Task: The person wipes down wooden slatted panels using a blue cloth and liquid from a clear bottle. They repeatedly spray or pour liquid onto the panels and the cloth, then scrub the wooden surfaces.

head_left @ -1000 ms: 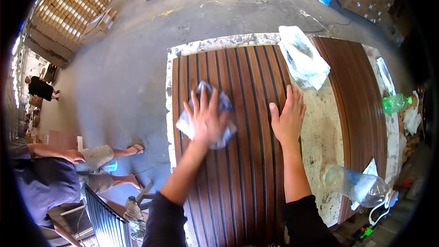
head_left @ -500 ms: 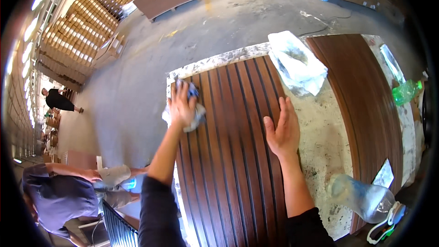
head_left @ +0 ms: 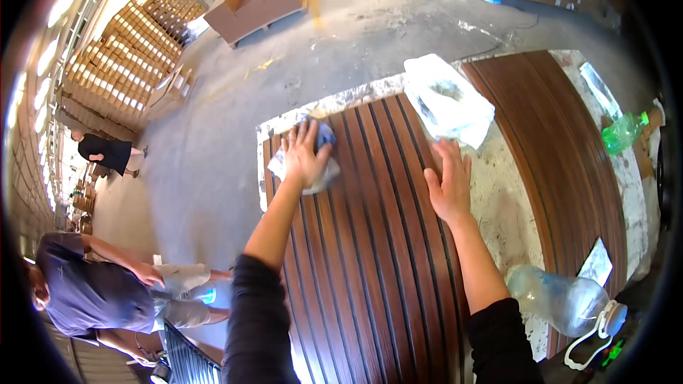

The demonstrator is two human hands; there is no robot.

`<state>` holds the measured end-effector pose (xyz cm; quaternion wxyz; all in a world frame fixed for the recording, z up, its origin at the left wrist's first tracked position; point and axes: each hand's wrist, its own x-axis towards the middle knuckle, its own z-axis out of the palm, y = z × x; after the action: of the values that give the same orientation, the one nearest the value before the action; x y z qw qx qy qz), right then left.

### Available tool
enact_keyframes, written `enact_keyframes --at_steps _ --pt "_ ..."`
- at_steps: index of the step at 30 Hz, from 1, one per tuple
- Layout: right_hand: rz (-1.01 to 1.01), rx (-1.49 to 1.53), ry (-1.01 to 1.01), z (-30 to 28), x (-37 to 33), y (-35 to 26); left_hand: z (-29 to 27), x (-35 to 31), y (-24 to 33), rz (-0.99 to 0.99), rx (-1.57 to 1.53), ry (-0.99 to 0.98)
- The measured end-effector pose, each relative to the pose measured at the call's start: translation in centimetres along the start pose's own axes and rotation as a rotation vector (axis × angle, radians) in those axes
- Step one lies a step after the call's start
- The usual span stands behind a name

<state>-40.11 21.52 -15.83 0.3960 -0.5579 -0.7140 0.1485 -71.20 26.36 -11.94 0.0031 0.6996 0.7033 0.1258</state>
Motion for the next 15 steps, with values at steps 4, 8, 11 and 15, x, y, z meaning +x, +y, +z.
enact_keyframes --at_steps 4,8,11,15 --pt "0.036 -0.048 -0.035 -0.3 -0.2 1.4 2.6 0.5 3.0 -0.005 0.073 -0.110" --pt "0.050 -0.047 -0.031 -1.0 -0.3 2.1 2.3 -6.9 7.7 0.300 0.009 -0.226" --pt "0.049 -0.024 -0.031 -0.5 -0.3 1.5 1.5 -2.3 5.8 0.232 0.036 -0.172" --pt "0.059 -0.013 -0.037 0.9 -0.1 0.6 2.8 3.1 4.7 -0.069 0.034 -0.114"
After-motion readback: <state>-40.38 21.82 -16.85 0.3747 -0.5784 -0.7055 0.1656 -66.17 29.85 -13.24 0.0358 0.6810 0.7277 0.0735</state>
